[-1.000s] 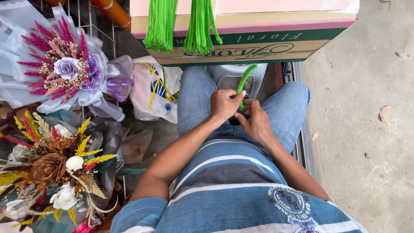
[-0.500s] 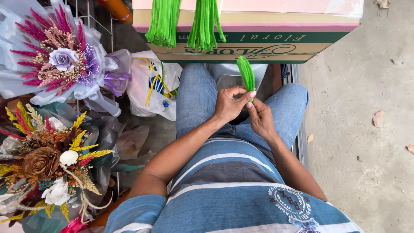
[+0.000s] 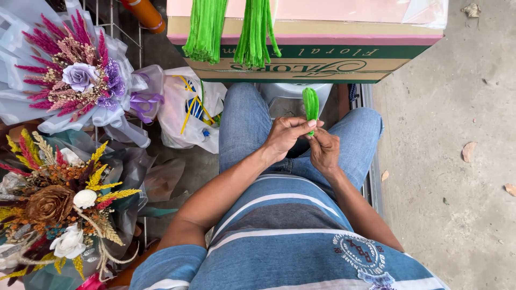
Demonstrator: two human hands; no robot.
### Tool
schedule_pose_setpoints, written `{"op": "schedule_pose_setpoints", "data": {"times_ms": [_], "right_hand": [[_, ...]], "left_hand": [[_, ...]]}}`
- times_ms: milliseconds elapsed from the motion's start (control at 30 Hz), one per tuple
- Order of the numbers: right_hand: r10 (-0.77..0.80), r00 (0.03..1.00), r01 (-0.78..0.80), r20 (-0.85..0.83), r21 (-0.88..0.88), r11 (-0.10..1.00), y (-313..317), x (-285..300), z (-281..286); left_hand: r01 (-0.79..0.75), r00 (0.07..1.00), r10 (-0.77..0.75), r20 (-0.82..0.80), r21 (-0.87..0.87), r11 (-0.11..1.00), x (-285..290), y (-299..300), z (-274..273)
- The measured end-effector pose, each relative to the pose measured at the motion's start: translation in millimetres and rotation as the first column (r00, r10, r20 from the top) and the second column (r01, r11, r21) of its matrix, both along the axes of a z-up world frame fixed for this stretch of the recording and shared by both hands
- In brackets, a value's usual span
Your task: The person is folding and preparing green floral strips for use in flower arrangements.
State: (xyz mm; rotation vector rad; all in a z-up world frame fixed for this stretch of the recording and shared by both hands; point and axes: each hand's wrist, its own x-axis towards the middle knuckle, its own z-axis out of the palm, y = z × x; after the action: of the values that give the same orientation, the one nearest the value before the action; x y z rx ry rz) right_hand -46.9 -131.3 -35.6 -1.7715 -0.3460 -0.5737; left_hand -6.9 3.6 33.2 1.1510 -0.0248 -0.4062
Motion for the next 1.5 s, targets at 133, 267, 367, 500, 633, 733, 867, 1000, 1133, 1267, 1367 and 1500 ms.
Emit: {"op": "schedule_pose_setpoints", "data": {"times_ms": [133, 267, 367, 500, 633, 733, 867, 1000, 1133, 1267, 1367, 1500], "right_hand": [[-0.029, 0.998, 0.029, 0.050, 0.006, 1.000, 6, 0, 12], [-0.022, 0.995, 0.024, 0.099, -0.019, 1.000, 13, -4, 27], [-0.010, 0.993, 0.014, 0.114, -0.031, 0.999, 15, -7, 27], [-0.006, 0.992, 0.010, 0.122, -0.035, 0.999, 18, -9, 26], [-0.045, 0.993, 0.047, 0.106, -0.015, 0.999, 13, -7, 32], [-0.075, 0.992, 0.075, 0.100, 0.005, 0.997, 5, -3, 28], [-0.137, 0.990, 0.139, 0.044, -0.056, 0.989, -8, 8, 44], [-0.274, 0.951, 0.305, 0.144, -0.286, 0.908, -33, 42, 91], [-0.322, 0.903, 0.410, 0.285, -0.345, 0.844, -74, 108, 143], [-0.334, 0.792, 0.532, 0.511, -0.312, 0.787, -102, 190, 192], [-0.333, 0.726, 0.573, 0.602, -0.262, 0.777, -116, 250, 208], [-0.608, 0.762, 0.630, 0.223, -0.472, 0.616, -144, 327, 176]], "left_hand": [[-0.004, 1.000, 0.003, 0.011, 0.023, 1.000, 0, 6, 24], [-0.060, 0.998, 0.060, -0.015, -0.027, 0.998, 27, 8, 27], [-0.060, 0.998, 0.059, -0.035, -0.046, 0.997, 40, 8, 34], [0.037, 0.939, -0.043, -0.342, -0.024, 0.999, 56, 6, 37], [0.038, 0.934, -0.048, -0.355, -0.035, 0.999, 47, 11, 43], [0.124, 0.957, -0.124, -0.263, -0.017, 0.992, 45, 23, 14], [0.201, 0.949, -0.194, -0.249, 0.005, 0.980, 38, 40, -14], [0.216, 0.928, -0.184, -0.324, 0.063, 0.974, 38, 59, -69], [0.141, 0.956, -0.120, -0.268, 0.060, 0.988, 31, 66, -133], [0.140, 0.962, -0.125, -0.242, 0.046, 0.989, 29, 69, -128], [0.171, 0.967, -0.150, -0.206, 0.085, 0.982, 28, 69, -126], [0.197, 0.966, -0.175, -0.193, 0.107, 0.974, 28, 72, -120]]}}
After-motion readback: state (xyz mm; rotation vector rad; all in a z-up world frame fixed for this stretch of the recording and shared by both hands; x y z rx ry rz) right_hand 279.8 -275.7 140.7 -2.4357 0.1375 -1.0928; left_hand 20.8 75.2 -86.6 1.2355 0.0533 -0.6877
